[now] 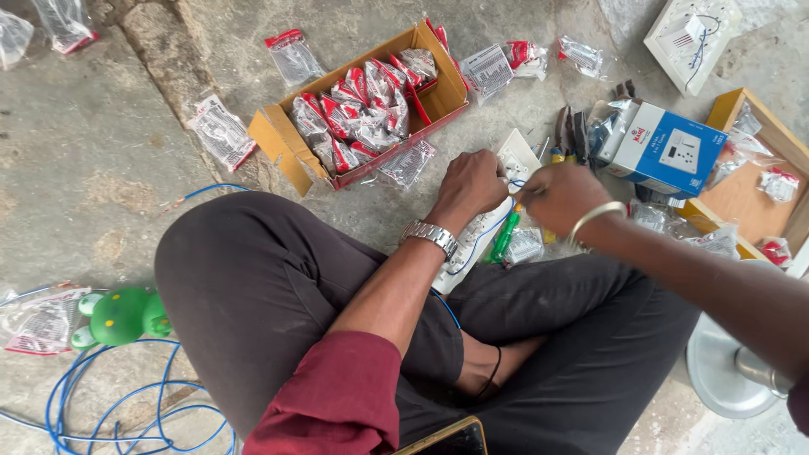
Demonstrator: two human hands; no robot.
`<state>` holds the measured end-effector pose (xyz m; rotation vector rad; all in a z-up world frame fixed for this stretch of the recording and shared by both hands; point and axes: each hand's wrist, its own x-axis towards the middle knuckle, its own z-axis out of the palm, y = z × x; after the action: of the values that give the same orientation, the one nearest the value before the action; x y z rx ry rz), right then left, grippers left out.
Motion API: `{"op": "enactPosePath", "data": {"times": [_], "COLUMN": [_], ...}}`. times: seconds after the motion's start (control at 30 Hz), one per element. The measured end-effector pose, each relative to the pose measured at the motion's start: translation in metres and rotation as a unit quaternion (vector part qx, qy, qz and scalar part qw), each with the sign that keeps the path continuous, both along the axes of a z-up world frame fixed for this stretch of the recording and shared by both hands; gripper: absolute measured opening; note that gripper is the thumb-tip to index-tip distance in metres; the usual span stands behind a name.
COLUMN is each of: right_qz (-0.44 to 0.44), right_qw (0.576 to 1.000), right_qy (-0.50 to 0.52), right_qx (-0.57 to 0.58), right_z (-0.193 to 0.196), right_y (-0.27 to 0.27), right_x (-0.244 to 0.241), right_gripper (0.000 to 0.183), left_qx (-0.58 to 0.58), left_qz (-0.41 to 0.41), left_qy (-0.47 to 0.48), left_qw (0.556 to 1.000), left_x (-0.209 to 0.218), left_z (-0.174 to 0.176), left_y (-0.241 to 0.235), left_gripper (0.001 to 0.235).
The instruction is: The person sits on the floor and assembles a multi-gang electrical switchboard. They use a screwdriver to connect blue wires to the terminals of the switchboard and use pliers to cut the wires. They also handle multiple white plastic switchboard frames and packaged electrical components.
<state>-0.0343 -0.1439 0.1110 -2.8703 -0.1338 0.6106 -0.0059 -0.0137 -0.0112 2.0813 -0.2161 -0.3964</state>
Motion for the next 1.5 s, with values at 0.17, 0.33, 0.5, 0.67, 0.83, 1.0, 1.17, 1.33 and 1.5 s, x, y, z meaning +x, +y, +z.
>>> {"op": "enactPosePath", "data": {"times": [0.17, 0.33, 0.5, 0.67, 0.83, 1.0, 1.17, 1.33, 1.5], "right_qz": [-0.217, 0.352, 0.253, 0.069, 0.013, 0.058, 0.01, -0.147, -0.204], "right_qw": [0.956, 0.908, 0.94, 0.991, 0.993, 0.975, 0.987, 0.988, 0.957], "right_qy": [0.195, -0.037, 0.056, 0.048, 0.067, 0.125, 0.074, -0.043, -0.123], "right_qx": [-0.02, -0.226, -0.222, -0.103, -0.093, -0.174, -0.145, 0.001, 0.164], "right_z": [0.007, 0.008, 0.007, 0.001, -0.001, 0.016, 0.023, -0.013, -0.062], "right_y": [-0.001, 0.003, 0.007, 0.005, 0.009, 0.017, -0.014, -0.059, -0.076], "right_x": [0.015, -0.007, -0.007, 0.001, 0.005, 0.006, -0.028, -0.043, -0.056], "right_gripper": [0.03, 0.039, 0.028, 0.024, 0.026, 0.033, 0.035, 0.038, 0.043], "left_qx": [-0.018, -0.023, -0.021, -0.02, -0.013, -0.067, 0.021, 0.179, 0.172], "left_qz": [0.006, -0.014, 0.01, 0.004, -0.011, -0.053, -0.066, -0.114, -0.118], "left_qy": [-0.002, 0.024, 0.028, 0.015, 0.009, 0.047, -0.007, -0.006, -0.017], "left_qw": [1.0, 0.999, 0.999, 1.0, 1.0, 0.995, 0.998, 0.977, 0.978], "left_x": [0.0, 0.003, 0.001, 0.001, 0.003, 0.006, -0.016, -0.048, -0.038], "left_z": [0.004, 0.003, 0.002, 0.002, -0.008, -0.003, 0.021, 0.05, 0.025], "left_y": [0.005, 0.006, 0.004, 0.001, 0.001, 0.006, 0.029, 0.034, 0.05], "left_gripper": [0.018, 0.018, 0.018, 0.016, 0.016, 0.028, 0.055, 0.114, 0.091]}}
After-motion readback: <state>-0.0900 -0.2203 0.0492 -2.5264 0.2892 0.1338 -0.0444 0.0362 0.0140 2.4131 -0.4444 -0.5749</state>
